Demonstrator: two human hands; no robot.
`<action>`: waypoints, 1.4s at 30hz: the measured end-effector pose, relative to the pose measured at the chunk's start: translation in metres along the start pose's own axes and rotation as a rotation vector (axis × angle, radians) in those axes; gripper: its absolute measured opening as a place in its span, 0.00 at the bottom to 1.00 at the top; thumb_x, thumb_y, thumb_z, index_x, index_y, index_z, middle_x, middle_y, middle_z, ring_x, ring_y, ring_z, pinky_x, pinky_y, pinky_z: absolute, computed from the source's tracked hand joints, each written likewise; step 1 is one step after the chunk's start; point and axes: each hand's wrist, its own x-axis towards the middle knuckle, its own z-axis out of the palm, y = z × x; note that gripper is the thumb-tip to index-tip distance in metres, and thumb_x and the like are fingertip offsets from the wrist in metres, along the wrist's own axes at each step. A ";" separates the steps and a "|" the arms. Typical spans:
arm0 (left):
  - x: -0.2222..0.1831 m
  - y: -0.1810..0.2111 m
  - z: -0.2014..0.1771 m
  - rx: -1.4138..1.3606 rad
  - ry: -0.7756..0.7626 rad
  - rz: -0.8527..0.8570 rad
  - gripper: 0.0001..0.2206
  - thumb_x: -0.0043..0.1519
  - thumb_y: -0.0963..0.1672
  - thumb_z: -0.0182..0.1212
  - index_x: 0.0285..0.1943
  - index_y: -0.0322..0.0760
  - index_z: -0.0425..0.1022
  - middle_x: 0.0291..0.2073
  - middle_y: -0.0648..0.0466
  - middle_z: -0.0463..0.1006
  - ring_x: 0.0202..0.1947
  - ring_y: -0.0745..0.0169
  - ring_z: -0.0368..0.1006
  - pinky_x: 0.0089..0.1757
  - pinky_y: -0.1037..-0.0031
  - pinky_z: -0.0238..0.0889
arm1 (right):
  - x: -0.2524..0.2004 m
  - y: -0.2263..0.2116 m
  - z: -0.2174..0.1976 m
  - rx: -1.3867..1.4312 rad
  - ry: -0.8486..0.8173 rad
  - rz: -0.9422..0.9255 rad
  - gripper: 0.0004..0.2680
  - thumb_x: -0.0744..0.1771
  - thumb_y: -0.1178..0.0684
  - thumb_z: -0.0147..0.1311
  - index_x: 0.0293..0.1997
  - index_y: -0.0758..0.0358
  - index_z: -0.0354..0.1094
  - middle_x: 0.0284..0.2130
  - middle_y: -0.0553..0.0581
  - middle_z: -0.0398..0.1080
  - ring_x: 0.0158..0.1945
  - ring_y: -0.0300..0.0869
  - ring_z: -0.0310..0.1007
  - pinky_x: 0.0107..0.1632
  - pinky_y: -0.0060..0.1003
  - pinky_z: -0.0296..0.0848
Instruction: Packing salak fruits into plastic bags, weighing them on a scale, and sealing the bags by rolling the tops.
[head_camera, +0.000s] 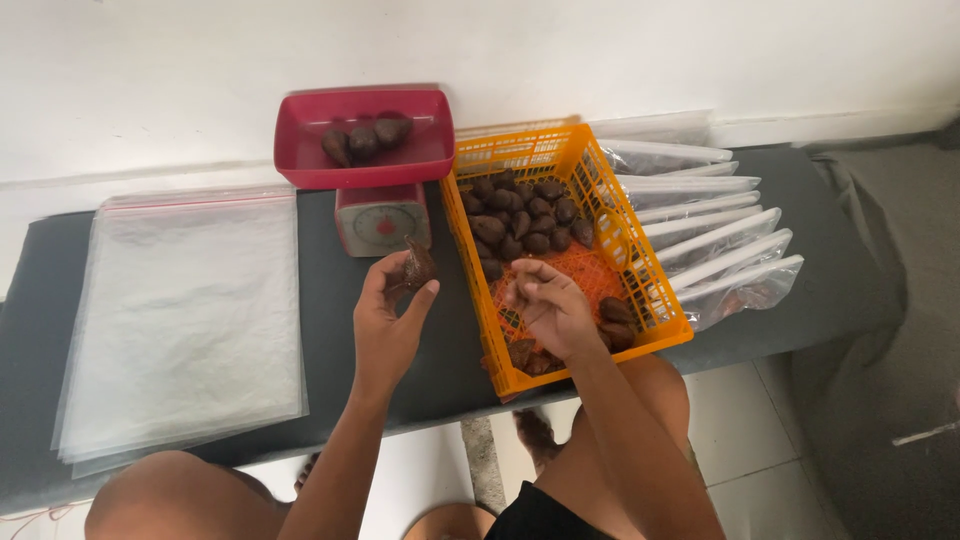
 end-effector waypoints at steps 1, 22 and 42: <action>0.000 0.000 -0.001 0.001 0.001 -0.001 0.21 0.61 0.40 0.70 0.62 0.32 0.71 0.46 0.45 0.73 0.54 0.51 0.71 0.58 0.60 0.67 | -0.006 -0.013 0.028 0.001 0.000 0.002 0.13 0.67 0.67 0.44 0.58 0.79 0.62 0.25 0.53 0.56 0.44 0.60 0.77 0.51 0.45 0.74; 0.033 0.016 -0.017 0.125 0.061 0.135 0.19 0.61 0.39 0.70 0.61 0.34 0.73 0.46 0.46 0.74 0.53 0.52 0.73 0.55 0.62 0.70 | -0.004 -0.035 -0.042 -1.346 0.583 -0.128 0.15 0.72 0.45 0.55 0.25 0.56 0.69 0.25 0.52 0.68 0.36 0.43 0.71 0.46 0.40 0.69; 0.251 -0.064 0.022 0.980 0.021 0.091 0.14 0.59 0.46 0.69 0.45 0.32 0.74 0.35 0.40 0.77 0.39 0.40 0.81 0.36 0.57 0.79 | -0.009 -0.044 0.018 -1.485 0.276 0.072 0.05 0.66 0.60 0.60 0.41 0.62 0.82 0.31 0.62 0.81 0.41 0.53 0.82 0.49 0.41 0.78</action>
